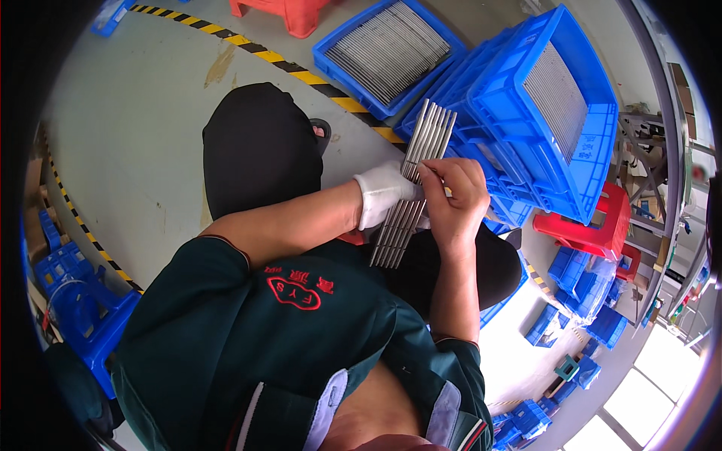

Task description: The person is inspecting and organizing metal rods from one blue bin to another.

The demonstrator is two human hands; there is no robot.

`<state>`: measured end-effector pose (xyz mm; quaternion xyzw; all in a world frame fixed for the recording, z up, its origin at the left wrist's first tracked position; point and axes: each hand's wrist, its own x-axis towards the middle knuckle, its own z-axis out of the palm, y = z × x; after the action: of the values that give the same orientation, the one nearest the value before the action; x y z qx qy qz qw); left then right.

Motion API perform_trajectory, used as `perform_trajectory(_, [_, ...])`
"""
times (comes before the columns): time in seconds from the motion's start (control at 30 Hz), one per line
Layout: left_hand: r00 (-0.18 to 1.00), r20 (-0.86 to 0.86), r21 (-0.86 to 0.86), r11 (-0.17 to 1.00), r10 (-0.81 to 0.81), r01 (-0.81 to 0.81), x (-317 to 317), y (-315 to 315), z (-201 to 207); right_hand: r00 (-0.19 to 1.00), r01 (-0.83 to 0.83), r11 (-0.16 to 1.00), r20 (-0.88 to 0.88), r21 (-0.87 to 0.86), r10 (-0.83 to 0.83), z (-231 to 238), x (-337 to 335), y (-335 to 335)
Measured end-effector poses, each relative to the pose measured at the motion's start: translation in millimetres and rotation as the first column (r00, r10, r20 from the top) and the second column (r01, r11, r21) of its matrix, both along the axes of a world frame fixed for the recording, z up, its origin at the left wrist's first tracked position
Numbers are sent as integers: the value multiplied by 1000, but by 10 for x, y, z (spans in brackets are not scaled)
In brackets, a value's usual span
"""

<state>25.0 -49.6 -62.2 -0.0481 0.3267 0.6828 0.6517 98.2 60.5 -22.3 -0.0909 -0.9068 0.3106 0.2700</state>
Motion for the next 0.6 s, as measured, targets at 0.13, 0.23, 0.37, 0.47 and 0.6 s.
perform_trajectory(0.13, [1000,-14,-69,998,-6,5,5,27,-89,999,-33,974,13,223,31,94,-31,-37])
perform_trajectory(0.23, [1000,2,-101,995,14,-13,14,17,-97,998,-55,950,35,309,47,40,-53,-47])
perform_trajectory(0.37, [997,-53,-132,990,-56,49,-38,3,48,1000,-23,989,17,147,21,59,-10,-30])
perform_trajectory(0.47, [996,80,12,999,42,-44,-35,-5,-83,1000,28,997,-5,73,-28,178,41,6])
perform_trajectory(0.6, [952,287,183,969,110,-167,-190,7,-219,994,112,991,21,-71,-111,66,141,58])
